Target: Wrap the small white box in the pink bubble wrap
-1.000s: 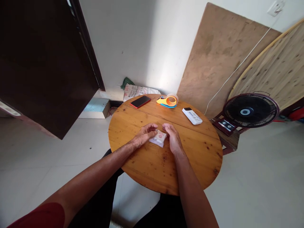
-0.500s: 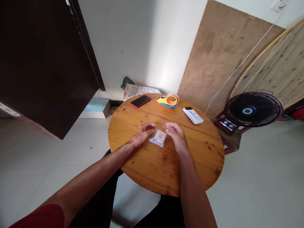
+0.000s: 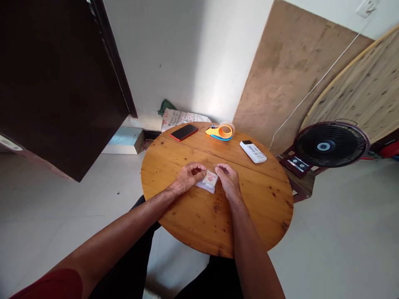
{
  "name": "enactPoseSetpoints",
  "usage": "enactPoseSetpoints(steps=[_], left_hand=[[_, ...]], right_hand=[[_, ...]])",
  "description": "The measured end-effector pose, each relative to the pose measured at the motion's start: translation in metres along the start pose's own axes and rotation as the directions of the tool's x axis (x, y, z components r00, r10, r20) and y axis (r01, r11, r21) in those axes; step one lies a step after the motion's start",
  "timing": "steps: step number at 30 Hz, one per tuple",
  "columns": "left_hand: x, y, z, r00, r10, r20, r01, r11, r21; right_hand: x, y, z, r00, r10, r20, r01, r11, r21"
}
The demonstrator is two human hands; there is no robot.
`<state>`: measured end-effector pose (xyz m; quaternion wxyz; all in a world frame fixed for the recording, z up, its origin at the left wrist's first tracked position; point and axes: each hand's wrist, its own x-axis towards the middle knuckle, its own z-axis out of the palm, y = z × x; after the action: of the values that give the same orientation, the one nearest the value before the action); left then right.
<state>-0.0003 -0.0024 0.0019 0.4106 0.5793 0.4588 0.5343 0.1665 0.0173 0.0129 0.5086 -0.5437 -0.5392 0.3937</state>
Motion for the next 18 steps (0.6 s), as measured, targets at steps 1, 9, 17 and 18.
enactPoseSetpoints(steps=[1,9,17,18], left_hand=[[0.0,0.0,0.0005,1.0,0.024,0.001,-0.024,1.0,0.019],[-0.0029,0.0039,0.003,0.993,0.103,0.05,-0.106,0.992,0.062],[-0.0037,0.0013,0.006,0.995,0.081,0.066,-0.081,0.997,-0.005],[-0.0035,0.0004,0.0065,0.994,0.083,0.066,-0.083,0.997,-0.008]], right_hand=[[0.0008,0.0013,0.0006,1.0,-0.012,-0.008,0.012,1.0,0.0],[0.0008,-0.0025,0.0006,1.0,-0.022,-0.018,0.025,0.989,0.144],[0.0031,-0.0008,-0.0026,0.999,-0.01,-0.039,0.016,0.99,0.137],[0.0046,0.0013,-0.0012,0.999,-0.01,-0.032,0.014,0.991,0.133]])
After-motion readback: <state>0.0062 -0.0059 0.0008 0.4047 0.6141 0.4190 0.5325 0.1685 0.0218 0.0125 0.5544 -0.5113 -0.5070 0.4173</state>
